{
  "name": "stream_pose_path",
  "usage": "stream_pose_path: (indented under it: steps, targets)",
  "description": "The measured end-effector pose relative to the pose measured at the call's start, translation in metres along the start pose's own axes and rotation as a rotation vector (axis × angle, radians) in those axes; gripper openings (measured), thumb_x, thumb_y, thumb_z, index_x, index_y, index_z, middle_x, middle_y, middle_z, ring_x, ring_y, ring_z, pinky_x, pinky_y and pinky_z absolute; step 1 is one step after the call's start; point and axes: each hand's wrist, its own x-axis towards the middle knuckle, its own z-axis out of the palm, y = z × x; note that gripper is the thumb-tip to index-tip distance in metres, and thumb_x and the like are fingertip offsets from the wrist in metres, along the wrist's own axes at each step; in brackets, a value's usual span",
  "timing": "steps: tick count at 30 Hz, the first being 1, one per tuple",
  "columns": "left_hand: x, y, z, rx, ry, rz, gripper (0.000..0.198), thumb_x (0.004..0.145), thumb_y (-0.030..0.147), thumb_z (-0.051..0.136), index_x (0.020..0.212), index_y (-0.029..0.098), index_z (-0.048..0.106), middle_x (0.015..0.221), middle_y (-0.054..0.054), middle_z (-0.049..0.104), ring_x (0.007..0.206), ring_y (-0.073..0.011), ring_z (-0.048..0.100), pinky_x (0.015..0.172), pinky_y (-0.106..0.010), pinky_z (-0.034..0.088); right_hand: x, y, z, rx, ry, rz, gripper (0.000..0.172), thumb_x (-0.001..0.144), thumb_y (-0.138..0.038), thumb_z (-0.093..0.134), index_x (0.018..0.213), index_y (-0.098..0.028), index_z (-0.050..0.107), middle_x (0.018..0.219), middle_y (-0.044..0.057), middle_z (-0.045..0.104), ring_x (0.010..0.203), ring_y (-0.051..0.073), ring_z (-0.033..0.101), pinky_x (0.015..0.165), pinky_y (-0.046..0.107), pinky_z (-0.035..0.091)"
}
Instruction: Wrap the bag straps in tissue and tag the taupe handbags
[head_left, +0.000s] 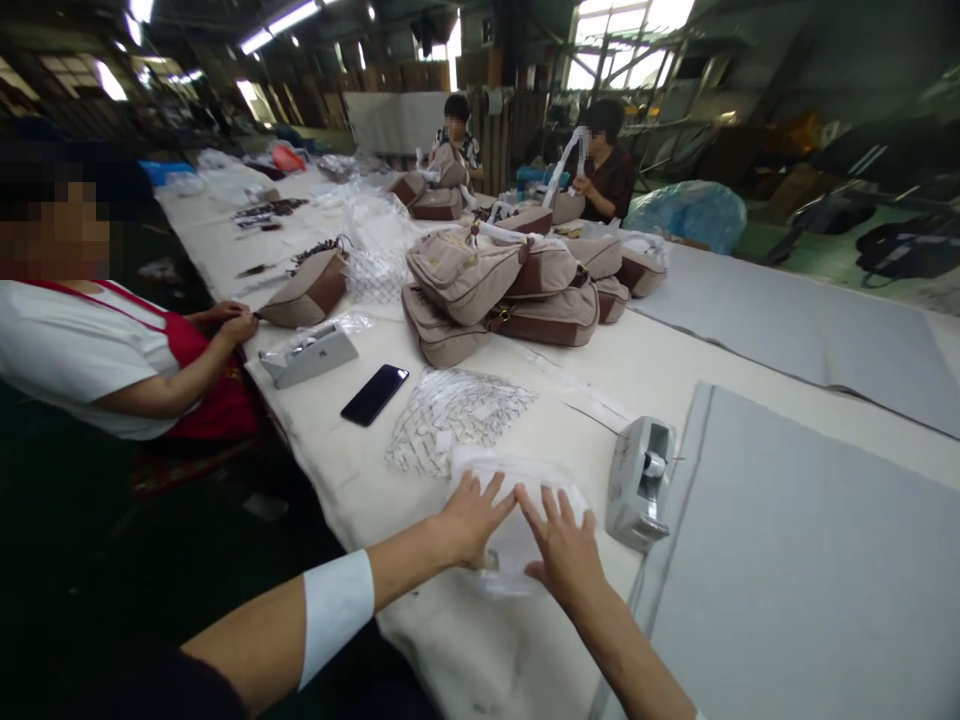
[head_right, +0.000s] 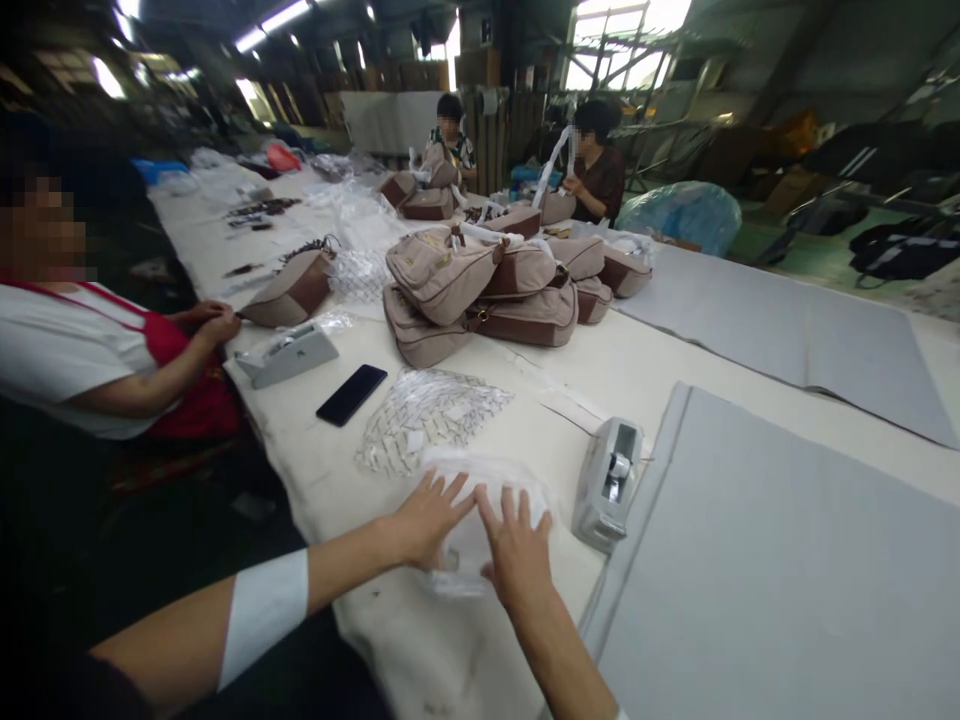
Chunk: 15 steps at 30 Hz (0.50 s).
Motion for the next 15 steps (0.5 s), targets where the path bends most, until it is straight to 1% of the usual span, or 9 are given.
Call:
stream_pose_path:
  steps: [1,2,4,6,8,10,12,14,15]
  targets:
    - [0.003,-0.007,0.001,-0.031,0.003,0.000,0.116,0.055,0.048,0.076,0.146,0.017,0.011,0.148,-0.026,0.021,0.129,-0.0449,0.032,0.105,-0.060,0.016,0.002,0.006,0.012,-0.017,-0.082,0.054,0.099,0.053,-0.015,0.084,0.138,-0.027,0.034,0.139,0.014,0.042,0.123,0.040,0.040,0.088,0.059,0.041]
    - [0.006,-0.014,0.002,-0.066,0.005,0.014,0.116,0.055,0.048,0.076,0.146,0.017,0.011,0.147,-0.025,0.025,0.129,-0.0422,0.034,0.106,-0.057,0.018,0.004,0.014,0.023,-0.023,-0.154,0.089,0.107,0.050,-0.012,0.083,0.141,-0.028,0.029,0.143,0.013,0.036,0.125,0.041,0.038,0.087,0.060,0.042]
    - [0.012,-0.028,0.004,-0.137,0.009,0.057,0.111,0.057,0.048,0.075,0.145,0.018,0.015,0.143,-0.022,0.035,0.127,-0.0380,0.039,0.106,-0.053,0.024,0.008,0.030,0.040,-0.021,-0.247,0.102,0.107,0.052,-0.007,0.078,0.143,-0.030,0.025,0.145,0.011,0.034,0.120,0.038,0.045,0.083,0.057,0.047]
    - [0.016,-0.038,0.000,-0.207,0.019,0.093,0.105,0.057,0.048,0.075,0.143,0.019,0.023,0.139,-0.019,0.042,0.120,-0.0373,0.047,0.103,-0.051,0.031,0.011,0.042,0.047,-0.016,-0.273,0.078,0.104,0.053,-0.004,0.072,0.142,-0.031,0.026,0.145,0.010,0.034,0.109,0.035,0.056,0.078,0.052,0.052]
    - [0.015,-0.046,-0.010,-0.301,0.080,0.166,0.093,0.060,0.048,0.074,0.139,0.019,0.033,0.132,-0.017,0.051,0.111,-0.0355,0.055,0.096,-0.048,0.040,0.011,0.051,0.049,0.016,-0.266,0.011,0.101,0.053,-0.005,0.068,0.142,-0.031,0.027,0.144,0.011,0.034,0.097,0.032,0.063,0.074,0.047,0.055]
    - [0.009,-0.056,-0.022,-0.441,0.234,0.288,0.066,0.071,0.045,0.068,0.128,0.018,0.049,0.118,-0.013,0.062,0.101,-0.0281,0.061,0.090,-0.038,0.046,0.010,0.059,0.048,0.055,-0.227,-0.053,0.095,0.056,-0.008,0.065,0.142,-0.028,0.030,0.142,0.014,0.037,0.090,0.030,0.066,0.072,0.042,0.056]
    - [0.000,-0.072,-0.029,-0.552,0.512,0.274,0.034,0.083,0.037,0.058,0.111,0.018,0.060,0.102,-0.009,0.067,0.094,-0.0203,0.062,0.085,-0.030,0.048,0.009,0.066,0.048,0.073,-0.174,-0.097,0.083,0.061,-0.011,0.063,0.139,-0.026,0.038,0.137,0.014,0.043,0.088,0.029,0.067,0.070,0.038,0.057]
    - [-0.006,-0.094,-0.026,-0.531,0.787,0.027,0.026,0.086,0.031,0.054,0.106,0.017,0.061,0.102,-0.010,0.065,0.098,-0.0202,0.060,0.089,-0.032,0.046,0.009,0.071,0.047,0.090,-0.139,-0.132,0.069,0.066,-0.013,0.059,0.132,-0.029,0.048,0.130,0.012,0.052,0.085,0.028,0.068,0.066,0.035,0.058]
    - [-0.007,-0.107,-0.021,-0.477,0.862,-0.150,0.031,0.083,0.030,0.057,0.111,0.016,0.059,0.111,-0.013,0.062,0.105,-0.0235,0.056,0.093,-0.037,0.044,0.011,0.072,0.045,0.116,-0.135,-0.153,0.061,0.068,-0.014,0.057,0.127,-0.030,0.053,0.125,0.011,0.057,0.080,0.027,0.069,0.063,0.033,0.057]
